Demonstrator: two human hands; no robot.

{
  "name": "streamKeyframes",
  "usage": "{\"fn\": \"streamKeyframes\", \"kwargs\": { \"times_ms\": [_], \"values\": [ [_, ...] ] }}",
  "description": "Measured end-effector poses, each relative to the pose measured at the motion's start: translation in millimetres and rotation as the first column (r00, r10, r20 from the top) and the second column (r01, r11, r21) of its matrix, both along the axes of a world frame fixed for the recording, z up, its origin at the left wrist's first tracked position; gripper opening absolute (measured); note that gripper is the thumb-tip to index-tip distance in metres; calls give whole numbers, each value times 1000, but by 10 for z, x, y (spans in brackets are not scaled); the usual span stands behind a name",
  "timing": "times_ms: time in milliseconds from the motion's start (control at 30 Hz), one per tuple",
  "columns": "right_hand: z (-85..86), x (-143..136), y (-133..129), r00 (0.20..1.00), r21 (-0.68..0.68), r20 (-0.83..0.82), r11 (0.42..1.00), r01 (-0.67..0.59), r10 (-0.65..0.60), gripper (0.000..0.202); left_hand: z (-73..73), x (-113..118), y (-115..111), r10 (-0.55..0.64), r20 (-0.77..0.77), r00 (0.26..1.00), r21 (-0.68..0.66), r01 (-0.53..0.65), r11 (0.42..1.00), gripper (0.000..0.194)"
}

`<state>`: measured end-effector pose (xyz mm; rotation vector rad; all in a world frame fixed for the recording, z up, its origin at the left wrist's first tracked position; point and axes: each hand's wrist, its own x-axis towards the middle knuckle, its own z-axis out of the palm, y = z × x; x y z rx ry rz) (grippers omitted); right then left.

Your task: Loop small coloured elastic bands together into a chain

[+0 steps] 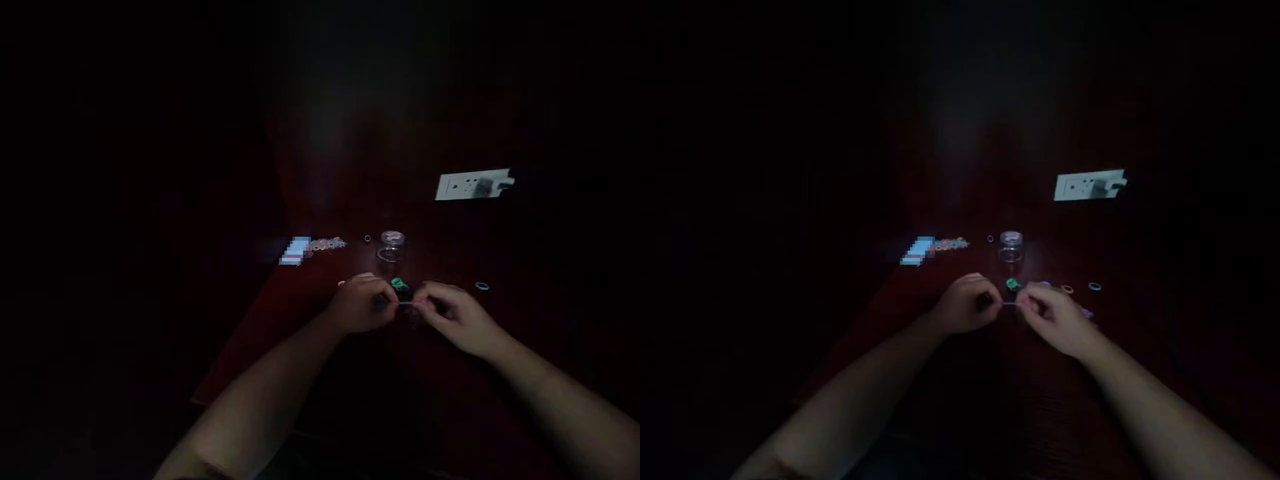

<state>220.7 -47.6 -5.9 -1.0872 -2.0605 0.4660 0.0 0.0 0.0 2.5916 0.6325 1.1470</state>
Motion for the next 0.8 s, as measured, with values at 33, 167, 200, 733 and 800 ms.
{"fn": "streamKeyframes", "kwargs": {
  "times_ms": [33, 167, 200, 733, 800],
  "values": [
    [-2, 23, 8, 1000, -3, -23, 1000, 10, -10, 20, -1, -5, 3, 2, 7, 1000, 7, -2, 1000, 2],
    [-9, 172, 62, 987, 28, -95, 991, 130, -127, 19, 19, -31, 27, 27, 22, 999, 17, -27, 999, 4],
    [-9, 229, 82, 979, 43, -106, 982, 181, -176, 20, 31, -39, 38, 37, 21, 999, 15, -37, 999, 4],
    [-295, 1142, 34, 920, 88, 12, 916, 390, -393, 17, -85, -200, 256, 245, 93, 965, -110, -234, 966, 5],
    [-320, 1128, 23, 917, 71, 8, 915, 397, -399, 17, -94, -206, 262, 246, 89, 965, -124, -234, 964, 5]
  ]
}}
